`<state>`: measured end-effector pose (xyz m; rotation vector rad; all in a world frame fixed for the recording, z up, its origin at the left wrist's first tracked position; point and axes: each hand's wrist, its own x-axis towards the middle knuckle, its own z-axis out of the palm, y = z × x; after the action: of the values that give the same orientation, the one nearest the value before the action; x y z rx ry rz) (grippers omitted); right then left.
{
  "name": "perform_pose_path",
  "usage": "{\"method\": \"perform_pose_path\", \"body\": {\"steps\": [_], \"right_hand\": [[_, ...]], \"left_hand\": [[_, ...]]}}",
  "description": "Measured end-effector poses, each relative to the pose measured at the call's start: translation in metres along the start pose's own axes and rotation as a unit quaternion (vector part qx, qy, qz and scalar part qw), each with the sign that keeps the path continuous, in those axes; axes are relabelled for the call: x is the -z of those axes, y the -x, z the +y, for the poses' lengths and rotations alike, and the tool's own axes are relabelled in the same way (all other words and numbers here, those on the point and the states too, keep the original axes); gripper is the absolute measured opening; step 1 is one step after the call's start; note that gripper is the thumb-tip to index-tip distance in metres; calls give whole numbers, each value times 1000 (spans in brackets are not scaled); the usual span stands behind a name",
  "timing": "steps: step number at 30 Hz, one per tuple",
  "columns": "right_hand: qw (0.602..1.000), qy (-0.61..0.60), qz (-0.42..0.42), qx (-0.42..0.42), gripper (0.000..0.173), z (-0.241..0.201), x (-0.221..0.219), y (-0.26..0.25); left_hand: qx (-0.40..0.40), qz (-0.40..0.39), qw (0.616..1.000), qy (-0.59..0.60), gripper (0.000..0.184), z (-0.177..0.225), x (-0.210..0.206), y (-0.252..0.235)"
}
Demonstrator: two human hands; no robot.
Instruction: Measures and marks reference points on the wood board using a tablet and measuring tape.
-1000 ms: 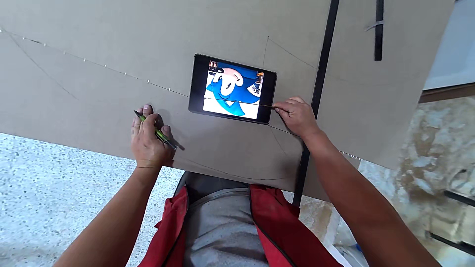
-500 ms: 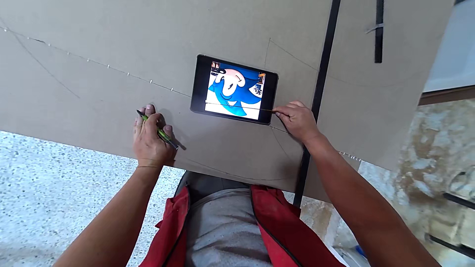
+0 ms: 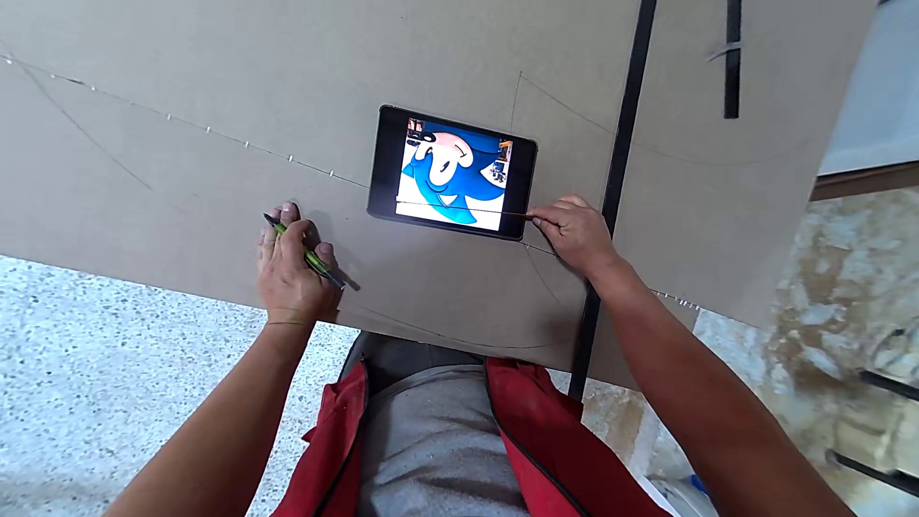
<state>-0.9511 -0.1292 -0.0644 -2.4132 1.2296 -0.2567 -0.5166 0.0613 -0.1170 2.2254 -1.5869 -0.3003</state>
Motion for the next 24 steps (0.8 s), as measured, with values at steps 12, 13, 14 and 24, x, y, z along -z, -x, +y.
{"method": "perform_pose_path", "body": {"steps": [12, 13, 14, 24], "right_hand": [[1000, 2, -4, -2, 24, 1, 0, 1], [1000, 3, -4, -1, 24, 0, 0, 1], [1000, 3, -4, -1, 24, 0, 1, 1], [1000, 1, -6, -2, 25, 0, 1, 0]], "left_hand": [[5, -1, 1000, -5, 56, 3, 2, 1], [3, 1, 1000, -4, 56, 3, 2, 1], [1, 3, 1000, -5, 55, 2, 1, 1], [-18, 18, 1000, -2, 55, 3, 1, 0]]}}
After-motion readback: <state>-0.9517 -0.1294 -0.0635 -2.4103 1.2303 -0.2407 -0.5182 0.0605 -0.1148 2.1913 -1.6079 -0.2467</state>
